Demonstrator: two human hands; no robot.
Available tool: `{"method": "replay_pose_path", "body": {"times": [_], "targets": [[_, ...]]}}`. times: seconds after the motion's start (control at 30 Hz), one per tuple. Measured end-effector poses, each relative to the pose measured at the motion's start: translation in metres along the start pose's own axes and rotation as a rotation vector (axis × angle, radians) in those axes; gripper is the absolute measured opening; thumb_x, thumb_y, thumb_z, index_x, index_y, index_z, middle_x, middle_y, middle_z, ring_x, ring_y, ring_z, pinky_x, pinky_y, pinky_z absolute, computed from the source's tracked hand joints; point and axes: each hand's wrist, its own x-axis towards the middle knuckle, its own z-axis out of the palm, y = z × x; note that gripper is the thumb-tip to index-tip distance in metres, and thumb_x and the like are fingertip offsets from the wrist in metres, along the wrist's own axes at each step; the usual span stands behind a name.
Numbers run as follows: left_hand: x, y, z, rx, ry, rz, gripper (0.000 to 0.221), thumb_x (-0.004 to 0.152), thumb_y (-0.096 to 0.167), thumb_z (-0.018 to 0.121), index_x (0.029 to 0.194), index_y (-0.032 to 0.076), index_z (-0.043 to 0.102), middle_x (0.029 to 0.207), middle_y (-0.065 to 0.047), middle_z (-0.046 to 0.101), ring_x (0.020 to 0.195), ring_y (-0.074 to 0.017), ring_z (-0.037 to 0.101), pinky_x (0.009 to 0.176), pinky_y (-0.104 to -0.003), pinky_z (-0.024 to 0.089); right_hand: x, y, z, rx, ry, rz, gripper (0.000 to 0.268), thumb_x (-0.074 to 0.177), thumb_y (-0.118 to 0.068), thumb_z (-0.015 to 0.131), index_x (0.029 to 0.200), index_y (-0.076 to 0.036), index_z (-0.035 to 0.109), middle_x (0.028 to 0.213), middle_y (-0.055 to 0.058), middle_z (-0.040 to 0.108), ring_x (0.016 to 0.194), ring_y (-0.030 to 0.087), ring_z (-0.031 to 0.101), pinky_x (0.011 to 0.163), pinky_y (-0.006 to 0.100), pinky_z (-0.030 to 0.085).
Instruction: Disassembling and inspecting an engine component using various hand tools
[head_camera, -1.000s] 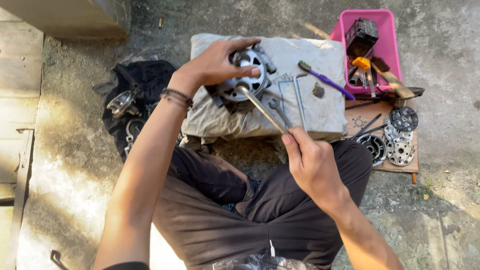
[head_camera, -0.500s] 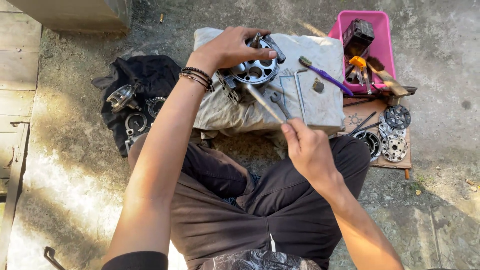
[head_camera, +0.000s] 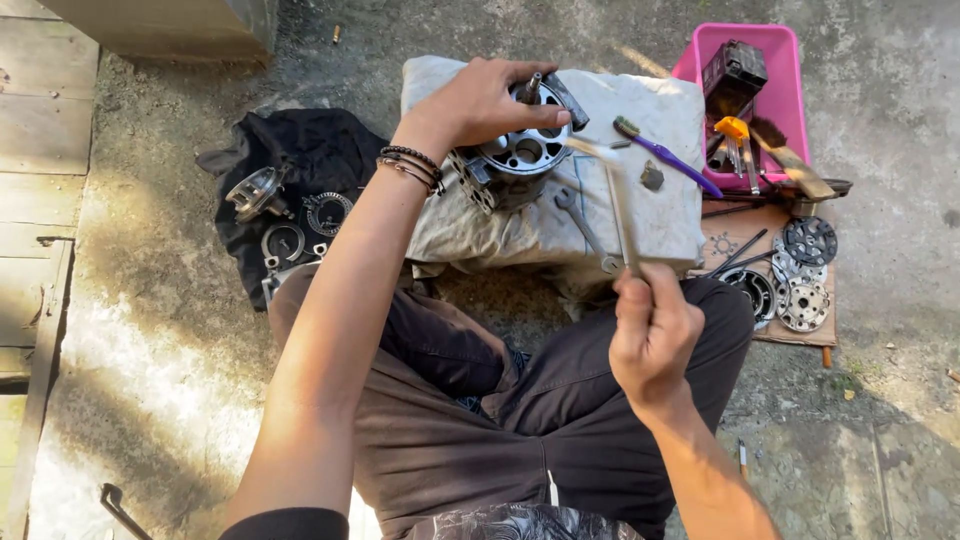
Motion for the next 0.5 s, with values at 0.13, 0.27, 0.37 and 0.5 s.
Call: {"method": "replay_pose_path", "body": {"times": [0.13,0.27,0.37,0.5], "targets": [[-0.005,0.005,-0.003,0.002,-0.024,-0.003,0.079,0.081,0.070,0.068,0.141,0.020,0.064,0.081,-0.010,0.076,0.055,-0.0197,0.064,0.053,-0.036,0.050,0.002,0.023,0.021,-0.211,-0.261,0.051,0.010,0.094,-0.002,0.067,0.104,-0.001,0.068,0.067,0.010,0.073,0.042,0.021,0.062,0.040,0.034,0.043],[-0.008,0.003,-0.003,-0.016,0.018,0.017,0.078,0.080,0.067,0.071,0.141,0.019,0.063,0.097,-0.011,0.077,0.068,-0.0234,0.068,0.062,-0.039,0.053,0.006,0.001,0.006,-0.097,-0.168,0.008,0.013,0.104,-0.009,0.058,0.098,0.002,0.063,0.056,0.003,0.053,0.041,0.014,0.039,0.041,0.031,0.031],[-0.006,0.004,-0.004,-0.015,0.037,0.024,0.077,0.080,0.065,0.072,0.141,0.018,0.063,0.098,-0.011,0.078,0.069,-0.0234,0.069,0.063,-0.039,0.054,0.005,0.002,0.007,-0.101,-0.092,-0.029,0.014,0.105,-0.008,0.057,0.097,0.002,0.062,0.060,0.003,0.051,0.046,0.014,0.037,0.046,0.031,0.032],[-0.007,0.003,0.000,-0.023,0.030,0.029,0.075,0.081,0.065,0.071,0.140,0.017,0.065,0.089,-0.010,0.077,0.060,-0.0205,0.066,0.056,-0.036,0.051,-0.001,0.017,0.020,-0.221,-0.328,0.149,0.008,0.100,-0.012,0.062,0.097,-0.004,0.062,0.056,0.009,0.063,0.040,0.026,0.057,0.043,0.040,0.040]]}}
